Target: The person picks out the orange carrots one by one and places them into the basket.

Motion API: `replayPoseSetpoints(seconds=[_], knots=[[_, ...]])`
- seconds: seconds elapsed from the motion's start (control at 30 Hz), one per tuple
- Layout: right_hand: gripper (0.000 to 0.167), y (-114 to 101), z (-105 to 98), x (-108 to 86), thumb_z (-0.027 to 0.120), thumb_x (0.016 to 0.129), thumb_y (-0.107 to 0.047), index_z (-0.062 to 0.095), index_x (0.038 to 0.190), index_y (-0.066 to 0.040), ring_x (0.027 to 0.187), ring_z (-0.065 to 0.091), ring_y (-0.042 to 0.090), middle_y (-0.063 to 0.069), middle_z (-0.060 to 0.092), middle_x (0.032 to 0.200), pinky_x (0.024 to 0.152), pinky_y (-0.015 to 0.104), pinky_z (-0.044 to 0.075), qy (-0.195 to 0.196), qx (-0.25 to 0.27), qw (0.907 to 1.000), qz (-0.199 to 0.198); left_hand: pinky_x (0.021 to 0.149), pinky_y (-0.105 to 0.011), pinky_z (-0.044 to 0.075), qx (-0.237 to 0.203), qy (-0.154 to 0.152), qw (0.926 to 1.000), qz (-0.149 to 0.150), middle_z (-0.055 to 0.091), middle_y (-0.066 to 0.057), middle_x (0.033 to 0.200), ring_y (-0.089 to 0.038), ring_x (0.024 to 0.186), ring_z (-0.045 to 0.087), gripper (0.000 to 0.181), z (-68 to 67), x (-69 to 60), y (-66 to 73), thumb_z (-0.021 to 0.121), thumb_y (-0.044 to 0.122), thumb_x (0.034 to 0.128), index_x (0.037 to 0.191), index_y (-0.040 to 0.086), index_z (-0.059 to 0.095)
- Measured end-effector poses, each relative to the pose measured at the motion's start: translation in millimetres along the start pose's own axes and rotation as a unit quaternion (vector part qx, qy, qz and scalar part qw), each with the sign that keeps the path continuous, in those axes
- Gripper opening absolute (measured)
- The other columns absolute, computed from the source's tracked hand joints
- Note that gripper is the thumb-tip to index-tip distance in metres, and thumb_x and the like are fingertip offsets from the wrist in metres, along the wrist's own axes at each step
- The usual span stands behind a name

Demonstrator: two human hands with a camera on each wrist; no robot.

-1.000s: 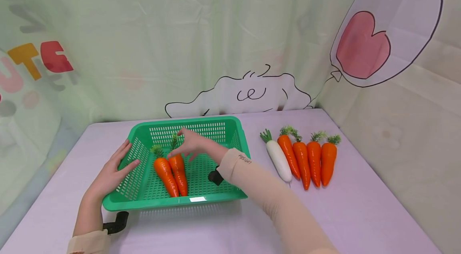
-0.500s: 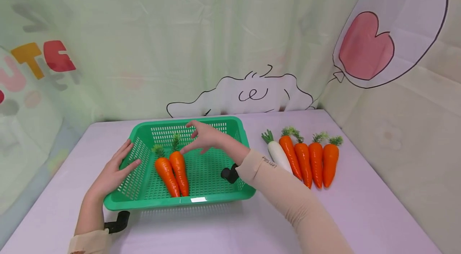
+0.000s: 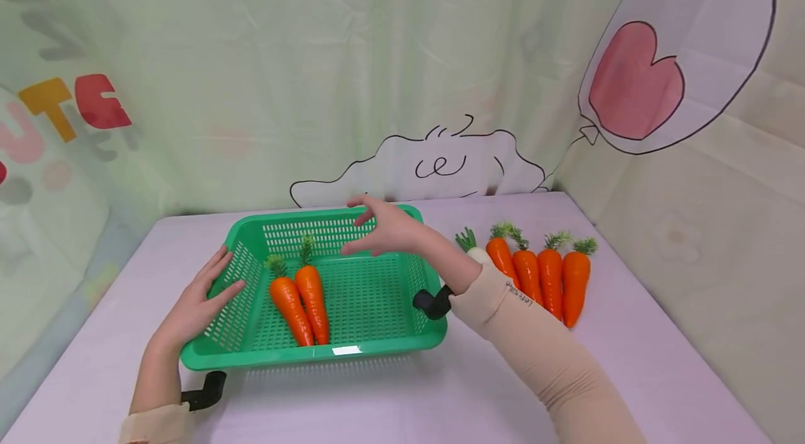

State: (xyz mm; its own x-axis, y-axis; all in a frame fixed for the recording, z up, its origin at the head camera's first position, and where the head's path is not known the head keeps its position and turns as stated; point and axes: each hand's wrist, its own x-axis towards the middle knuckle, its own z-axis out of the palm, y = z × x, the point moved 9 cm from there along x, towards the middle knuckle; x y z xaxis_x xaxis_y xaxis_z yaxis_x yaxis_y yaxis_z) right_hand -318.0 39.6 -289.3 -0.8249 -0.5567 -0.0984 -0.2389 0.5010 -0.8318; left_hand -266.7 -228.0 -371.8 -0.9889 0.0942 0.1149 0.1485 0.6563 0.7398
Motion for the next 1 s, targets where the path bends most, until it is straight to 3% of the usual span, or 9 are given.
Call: replayPoseSetpoints(seconds=[0.43,0.77,1.0], knots=[[0.075,2,-28,-30.3,0.077,0.074,-0.025,0.036,0.137,-0.018,0.093,0.062,0.021,0.012,0.051,0.121,0.076,0.036,0.052,0.046,-0.029,0.9974,-0.047,0.100,-0.065,0.017,0.001,0.003,1.0000,-0.003,0.008,-0.010,0.153,-0.038,0.136,0.010,0.069,-0.7,-0.7,-1.1,0.052,0.037,0.0922,0.144,0.002,0.023],[0.075,10,-52,-53.6,0.075,0.077,-0.020,0.034,0.139,-0.015,0.100,0.060,0.029,0.013,0.050,0.125,0.082,0.042,0.049,0.077,-0.023,0.9955,-0.049,0.100,-0.065,0.017,0.004,0.003,1.0000,0.001,0.007,-0.009,0.153,-0.038,0.136,0.010,0.068,-2.7,1.0,-0.6,0.052,0.036,0.0925,0.144,0.002,0.023],[0.074,19,-70,-69.4,0.074,0.078,-0.026,0.034,0.139,-0.019,0.101,0.059,0.025,0.012,0.048,0.126,0.077,0.039,0.051,0.106,-0.056,0.9925,-0.024,0.100,-0.065,0.017,0.000,0.000,1.0000,0.000,0.007,-0.010,0.153,-0.038,0.136,0.009,0.068,-0.2,0.9,-1.2,0.052,0.034,0.0927,0.144,0.001,0.023]])
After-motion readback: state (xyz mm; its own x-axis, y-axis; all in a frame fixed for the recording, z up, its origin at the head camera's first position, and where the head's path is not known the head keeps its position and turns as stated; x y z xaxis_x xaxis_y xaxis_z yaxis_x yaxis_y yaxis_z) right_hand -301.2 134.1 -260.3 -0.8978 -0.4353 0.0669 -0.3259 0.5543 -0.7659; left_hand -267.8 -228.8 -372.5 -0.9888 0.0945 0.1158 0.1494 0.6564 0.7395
